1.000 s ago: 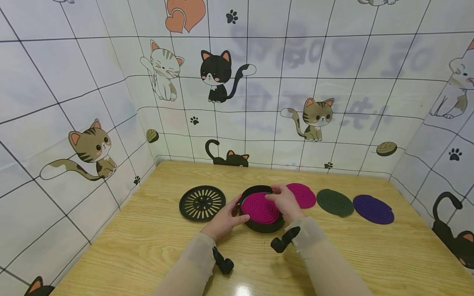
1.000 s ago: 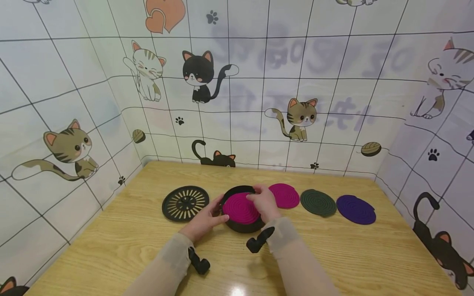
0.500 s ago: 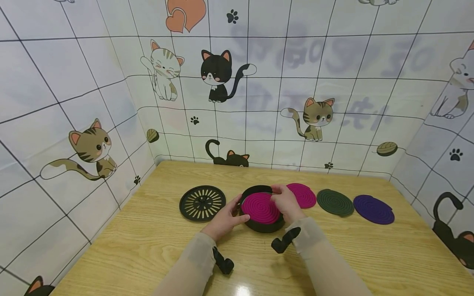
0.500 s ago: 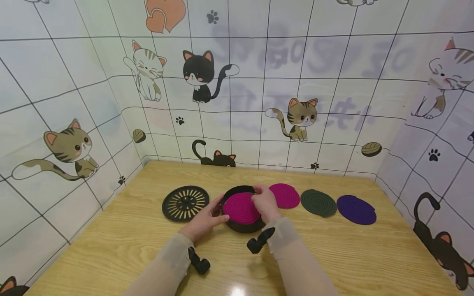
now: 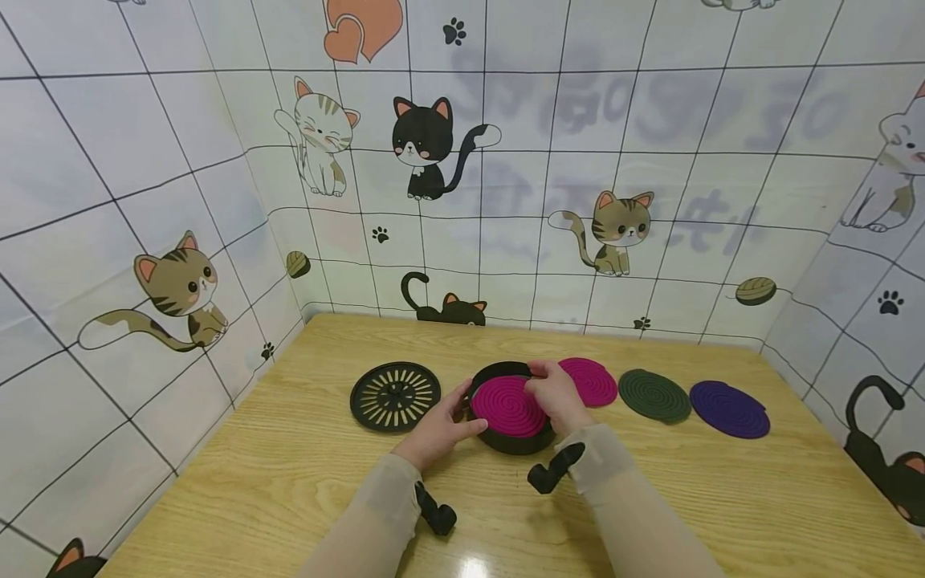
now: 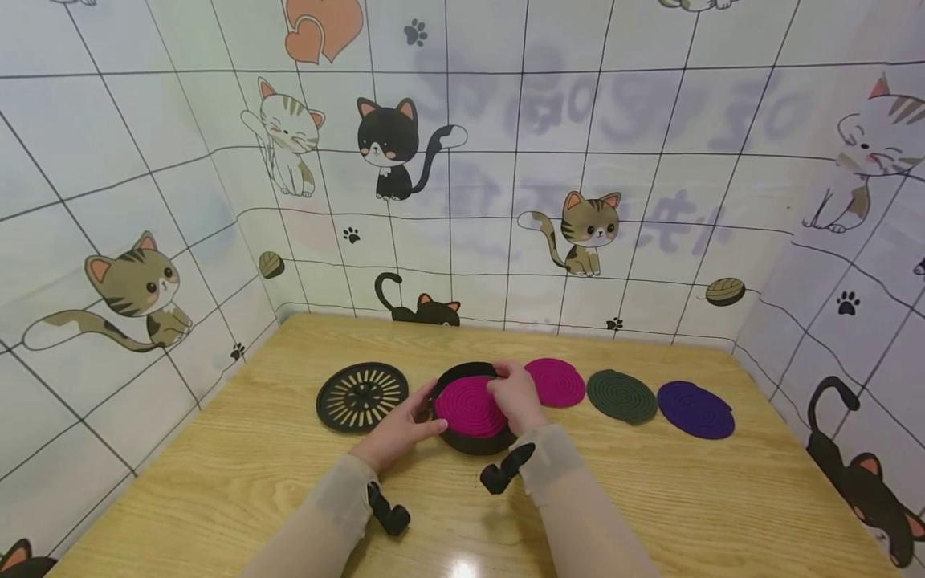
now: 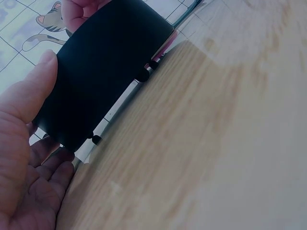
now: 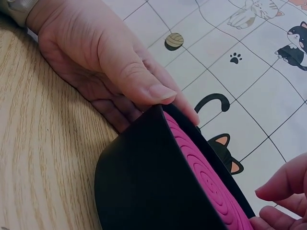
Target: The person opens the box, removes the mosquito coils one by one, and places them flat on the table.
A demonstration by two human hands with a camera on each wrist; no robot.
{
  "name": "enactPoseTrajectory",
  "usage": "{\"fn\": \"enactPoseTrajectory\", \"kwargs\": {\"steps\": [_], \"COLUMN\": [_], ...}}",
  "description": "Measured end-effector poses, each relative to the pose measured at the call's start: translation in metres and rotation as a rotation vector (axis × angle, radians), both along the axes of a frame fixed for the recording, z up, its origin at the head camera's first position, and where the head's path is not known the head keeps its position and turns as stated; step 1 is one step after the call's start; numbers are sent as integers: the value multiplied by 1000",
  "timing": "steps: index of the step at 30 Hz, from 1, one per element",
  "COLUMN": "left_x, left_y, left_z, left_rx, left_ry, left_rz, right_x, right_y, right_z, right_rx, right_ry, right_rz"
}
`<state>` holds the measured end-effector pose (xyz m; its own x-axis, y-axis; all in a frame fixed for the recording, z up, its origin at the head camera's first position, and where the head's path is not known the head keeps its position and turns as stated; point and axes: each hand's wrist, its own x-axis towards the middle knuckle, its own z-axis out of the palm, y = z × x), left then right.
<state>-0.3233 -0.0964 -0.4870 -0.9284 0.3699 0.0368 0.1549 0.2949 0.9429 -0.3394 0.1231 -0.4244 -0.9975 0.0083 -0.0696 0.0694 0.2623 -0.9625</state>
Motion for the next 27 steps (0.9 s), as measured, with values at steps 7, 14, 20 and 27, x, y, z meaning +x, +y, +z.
{"fn": "enactPoseTrajectory", "kwargs": {"steps": [7, 14, 20, 27], "left_x": [0, 0, 1, 2], "left_y": [1, 0, -1, 0], "left_z": [0, -1, 0, 2], "left_rx": [-3, -2, 2, 5], "left_ry": [0, -5, -8, -5], "left_rz": [2, 0, 3, 0], "right_x": [-1, -1, -2, -2], "right_y": [0, -1, 0, 1], "right_z": [-1, 4, 6, 5], "right_rx": [-40, -96, -133, -151], "right_ry": [17, 17, 18, 32], "right_rz": [-7, -25, -32, -41]}}
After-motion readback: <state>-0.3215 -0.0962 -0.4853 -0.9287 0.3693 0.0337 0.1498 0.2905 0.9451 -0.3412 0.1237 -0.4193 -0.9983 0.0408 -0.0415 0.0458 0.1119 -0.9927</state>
